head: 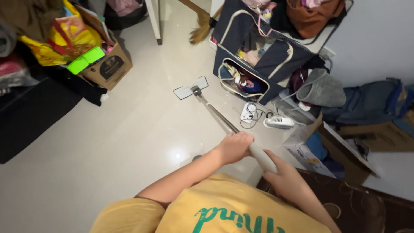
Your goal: Sweeping and mopping the floor in a room.
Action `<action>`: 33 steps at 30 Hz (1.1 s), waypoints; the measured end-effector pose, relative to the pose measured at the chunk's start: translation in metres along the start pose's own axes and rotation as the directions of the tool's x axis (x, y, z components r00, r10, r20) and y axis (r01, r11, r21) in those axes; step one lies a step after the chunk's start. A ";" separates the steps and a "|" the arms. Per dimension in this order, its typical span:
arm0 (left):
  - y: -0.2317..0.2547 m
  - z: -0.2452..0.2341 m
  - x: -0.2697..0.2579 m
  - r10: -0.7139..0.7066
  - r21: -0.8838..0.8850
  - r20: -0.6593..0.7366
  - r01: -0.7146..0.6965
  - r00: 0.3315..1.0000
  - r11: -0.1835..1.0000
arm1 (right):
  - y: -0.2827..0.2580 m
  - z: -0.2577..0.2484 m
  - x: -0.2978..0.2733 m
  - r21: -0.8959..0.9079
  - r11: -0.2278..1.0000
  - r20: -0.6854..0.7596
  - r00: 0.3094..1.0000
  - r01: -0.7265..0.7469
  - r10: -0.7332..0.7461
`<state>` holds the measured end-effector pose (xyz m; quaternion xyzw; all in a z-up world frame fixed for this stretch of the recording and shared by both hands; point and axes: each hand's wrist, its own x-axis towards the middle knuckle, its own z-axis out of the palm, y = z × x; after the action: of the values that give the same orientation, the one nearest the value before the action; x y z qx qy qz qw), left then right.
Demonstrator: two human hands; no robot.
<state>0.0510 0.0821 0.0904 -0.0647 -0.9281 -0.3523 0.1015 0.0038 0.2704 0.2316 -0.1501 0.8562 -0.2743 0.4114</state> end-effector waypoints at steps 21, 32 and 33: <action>0.030 0.069 -0.038 -0.170 0.281 0.064 0.146 0.983 0.949 | 0.069 0.014 -0.016 0.110 0.982 0.092 0.982 0.152 -0.163; 0.090 0.134 -0.100 -0.398 0.222 -0.063 0.401 0.915 0.888 | 0.155 0.063 -0.058 0.186 0.975 0.071 0.988 0.124 -0.139; 0.078 0.145 -0.111 -0.476 0.171 -0.092 0.485 0.874 0.858 | 0.154 0.079 -0.051 0.164 0.966 0.045 0.977 0.198 -0.208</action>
<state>0.1526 0.2315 0.0086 0.1870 -0.9414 -0.2783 0.0374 0.0926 0.3911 0.1312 -0.2122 0.7985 -0.3776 0.4180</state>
